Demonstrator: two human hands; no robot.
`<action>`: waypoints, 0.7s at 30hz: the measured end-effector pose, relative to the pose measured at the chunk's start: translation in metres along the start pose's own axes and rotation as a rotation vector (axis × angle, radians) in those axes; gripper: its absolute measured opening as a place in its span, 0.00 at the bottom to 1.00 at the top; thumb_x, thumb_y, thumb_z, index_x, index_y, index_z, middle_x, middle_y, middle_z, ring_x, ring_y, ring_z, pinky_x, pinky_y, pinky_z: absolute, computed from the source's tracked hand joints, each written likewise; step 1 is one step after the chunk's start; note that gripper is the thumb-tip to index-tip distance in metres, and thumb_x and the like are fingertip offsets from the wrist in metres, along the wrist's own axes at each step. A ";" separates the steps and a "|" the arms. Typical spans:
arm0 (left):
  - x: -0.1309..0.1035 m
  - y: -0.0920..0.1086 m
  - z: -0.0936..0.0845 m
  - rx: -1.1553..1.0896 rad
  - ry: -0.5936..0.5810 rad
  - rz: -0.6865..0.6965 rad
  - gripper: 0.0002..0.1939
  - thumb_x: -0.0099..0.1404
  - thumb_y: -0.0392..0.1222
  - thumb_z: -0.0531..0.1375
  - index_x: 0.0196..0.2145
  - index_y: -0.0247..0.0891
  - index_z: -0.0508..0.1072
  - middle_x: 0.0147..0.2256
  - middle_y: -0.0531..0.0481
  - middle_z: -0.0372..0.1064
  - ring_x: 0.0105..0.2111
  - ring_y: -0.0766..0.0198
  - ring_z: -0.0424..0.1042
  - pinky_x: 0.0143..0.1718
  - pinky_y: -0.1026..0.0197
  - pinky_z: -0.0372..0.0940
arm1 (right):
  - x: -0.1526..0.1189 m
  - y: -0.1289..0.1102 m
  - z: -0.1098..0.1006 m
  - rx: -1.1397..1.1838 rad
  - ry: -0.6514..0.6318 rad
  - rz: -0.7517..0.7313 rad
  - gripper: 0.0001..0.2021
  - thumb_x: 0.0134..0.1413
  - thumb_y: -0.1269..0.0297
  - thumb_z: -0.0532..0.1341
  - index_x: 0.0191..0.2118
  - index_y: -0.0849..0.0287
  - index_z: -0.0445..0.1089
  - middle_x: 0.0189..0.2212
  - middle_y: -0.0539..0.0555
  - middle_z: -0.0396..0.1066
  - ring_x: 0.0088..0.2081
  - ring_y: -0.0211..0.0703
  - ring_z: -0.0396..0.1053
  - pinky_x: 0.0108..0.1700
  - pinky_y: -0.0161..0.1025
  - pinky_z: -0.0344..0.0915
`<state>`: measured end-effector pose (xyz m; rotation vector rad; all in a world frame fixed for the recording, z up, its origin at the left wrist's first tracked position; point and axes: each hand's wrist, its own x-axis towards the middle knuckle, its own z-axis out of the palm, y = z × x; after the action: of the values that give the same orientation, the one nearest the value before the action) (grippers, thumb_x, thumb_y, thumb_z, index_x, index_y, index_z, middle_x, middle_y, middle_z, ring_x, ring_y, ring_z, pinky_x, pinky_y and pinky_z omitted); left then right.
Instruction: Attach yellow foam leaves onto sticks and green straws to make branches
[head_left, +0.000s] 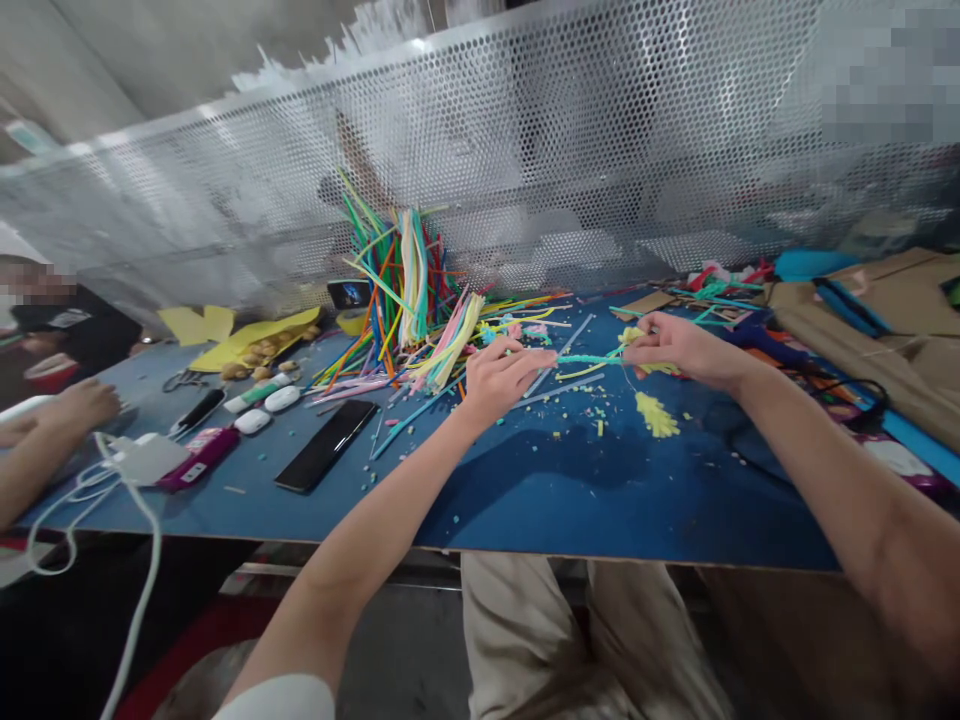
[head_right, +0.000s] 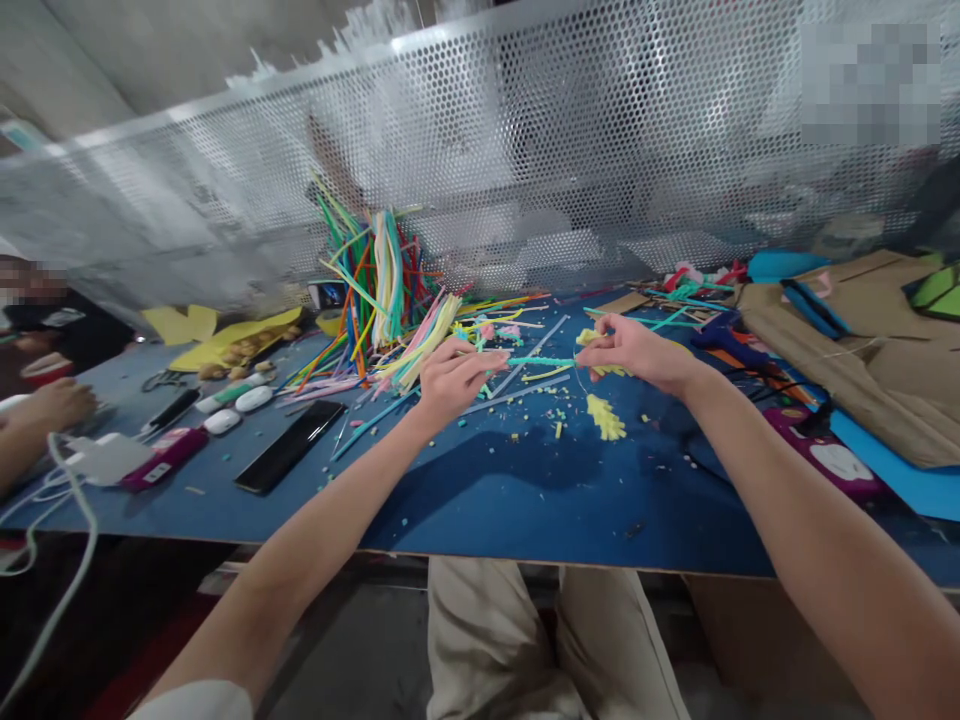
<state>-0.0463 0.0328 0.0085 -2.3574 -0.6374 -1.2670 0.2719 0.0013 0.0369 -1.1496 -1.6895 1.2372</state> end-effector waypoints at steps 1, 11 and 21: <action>-0.001 -0.001 0.001 0.016 0.011 -0.014 0.10 0.68 0.42 0.61 0.44 0.49 0.81 0.34 0.52 0.79 0.36 0.64 0.73 0.39 0.62 0.66 | 0.001 0.000 0.002 -0.006 0.022 0.014 0.20 0.46 0.50 0.71 0.40 0.54 0.68 0.30 0.53 0.77 0.31 0.47 0.73 0.39 0.44 0.69; 0.000 0.002 0.002 -0.023 0.035 -0.010 0.11 0.68 0.43 0.62 0.47 0.51 0.79 0.33 0.53 0.80 0.33 0.66 0.74 0.37 0.62 0.64 | 0.001 -0.003 0.003 -0.273 -0.077 -0.033 0.18 0.46 0.46 0.69 0.39 0.52 0.81 0.33 0.52 0.78 0.27 0.40 0.69 0.31 0.40 0.65; 0.004 0.010 0.006 -0.166 -0.074 -0.260 0.11 0.65 0.49 0.64 0.40 0.44 0.82 0.34 0.50 0.80 0.29 0.66 0.74 0.34 0.62 0.64 | -0.001 -0.001 0.005 -0.677 0.286 -0.286 0.13 0.55 0.50 0.66 0.40 0.51 0.82 0.38 0.52 0.81 0.41 0.52 0.76 0.44 0.45 0.69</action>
<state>-0.0346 0.0291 0.0078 -2.5296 -0.9197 -1.3934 0.2675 -0.0017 0.0364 -1.3203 -2.0132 0.2954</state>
